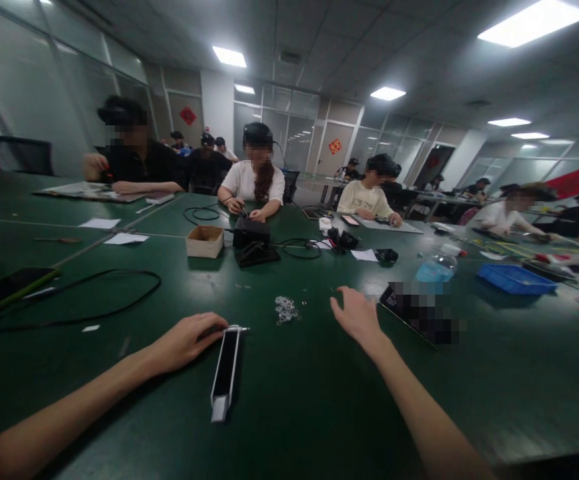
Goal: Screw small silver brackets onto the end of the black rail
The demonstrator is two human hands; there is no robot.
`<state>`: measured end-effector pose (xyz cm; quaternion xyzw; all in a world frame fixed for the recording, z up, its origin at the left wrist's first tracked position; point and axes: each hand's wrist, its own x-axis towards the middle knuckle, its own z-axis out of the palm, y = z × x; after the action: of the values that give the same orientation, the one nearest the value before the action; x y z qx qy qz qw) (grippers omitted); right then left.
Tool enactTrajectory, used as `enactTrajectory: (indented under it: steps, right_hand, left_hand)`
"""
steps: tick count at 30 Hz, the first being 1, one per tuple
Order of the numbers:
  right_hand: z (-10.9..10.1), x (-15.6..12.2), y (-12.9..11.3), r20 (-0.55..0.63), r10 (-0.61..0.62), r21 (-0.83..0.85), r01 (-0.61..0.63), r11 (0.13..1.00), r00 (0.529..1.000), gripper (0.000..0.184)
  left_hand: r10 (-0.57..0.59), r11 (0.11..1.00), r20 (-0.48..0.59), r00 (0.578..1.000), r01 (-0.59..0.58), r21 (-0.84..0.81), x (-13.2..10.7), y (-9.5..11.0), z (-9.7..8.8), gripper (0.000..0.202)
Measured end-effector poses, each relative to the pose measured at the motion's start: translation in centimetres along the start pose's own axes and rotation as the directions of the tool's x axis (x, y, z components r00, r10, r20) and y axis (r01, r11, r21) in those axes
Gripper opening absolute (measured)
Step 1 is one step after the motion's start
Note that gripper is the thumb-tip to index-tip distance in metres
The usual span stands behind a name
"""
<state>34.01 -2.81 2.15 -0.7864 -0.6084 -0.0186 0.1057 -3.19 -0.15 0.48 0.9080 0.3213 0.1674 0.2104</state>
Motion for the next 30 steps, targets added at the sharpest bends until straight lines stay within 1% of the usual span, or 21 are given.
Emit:
enactTrajectory:
  steps: [2, 4, 8, 12, 18, 25, 28, 30]
  right_hand:
    - [-0.3, 0.3, 2.1, 0.024, 0.113, -0.035, -0.113, 0.993, 0.993, 0.039]
    - [-0.4, 0.5, 3.6, 0.04, 0.18, -0.045, -0.178, 0.983, 0.983, 0.038]
    - [-0.1, 0.9, 5.1, 0.051, 0.234, -0.043, -0.232, 0.972, 0.971, 0.037]
    - [0.0, 1.1, 5.5, 0.04, 0.245, -0.018, -0.245, 0.969, 0.969, 0.039]
    - [-0.7, 0.6, 5.6, -0.005, 0.237, 0.019, -0.237, 0.971, 0.971, 0.039]
    - [-1.0, -0.4, 5.5, -0.035, 0.303, -0.005, -0.304, 0.953, 0.952, 0.038]
    - [-0.9, -0.5, 5.7, -0.035, 0.35, -0.01, -0.35, 0.937, 0.936, 0.039]
    - [-0.9, -0.5, 6.0, -0.033, 0.36, -0.008, -0.36, 0.933, 0.932, 0.04]
  left_hand:
    - [0.007, 1.0, -0.005, 1.0, -0.007, -0.003, 0.0, -0.3, 0.2, 0.019]
    - [0.014, 1.0, -0.013, 1.0, -0.014, -0.009, 0.0, -0.5, 0.3, 0.02]
    - [0.008, 1.0, -0.004, 1.0, -0.008, -0.018, 0.0, -0.5, 0.1, 0.02]
    - [0.008, 1.0, 0.0, 1.0, -0.008, -0.007, 0.0, -0.5, 0.0, 0.02]
    - [0.003, 1.0, 0.005, 1.0, -0.004, 0.009, 0.0, -0.5, 0.0, 0.022]
    - [-0.017, 0.999, 0.012, 1.0, 0.016, 0.036, 0.1, 0.2, -0.3, 0.023]
    - [-0.009, 0.999, 0.006, 1.0, 0.008, 0.037, 0.1, 0.3, -0.4, 0.023]
    - [-0.005, 0.999, 0.002, 1.0, 0.004, 0.038, 0.1, 0.2, -0.3, 0.024]
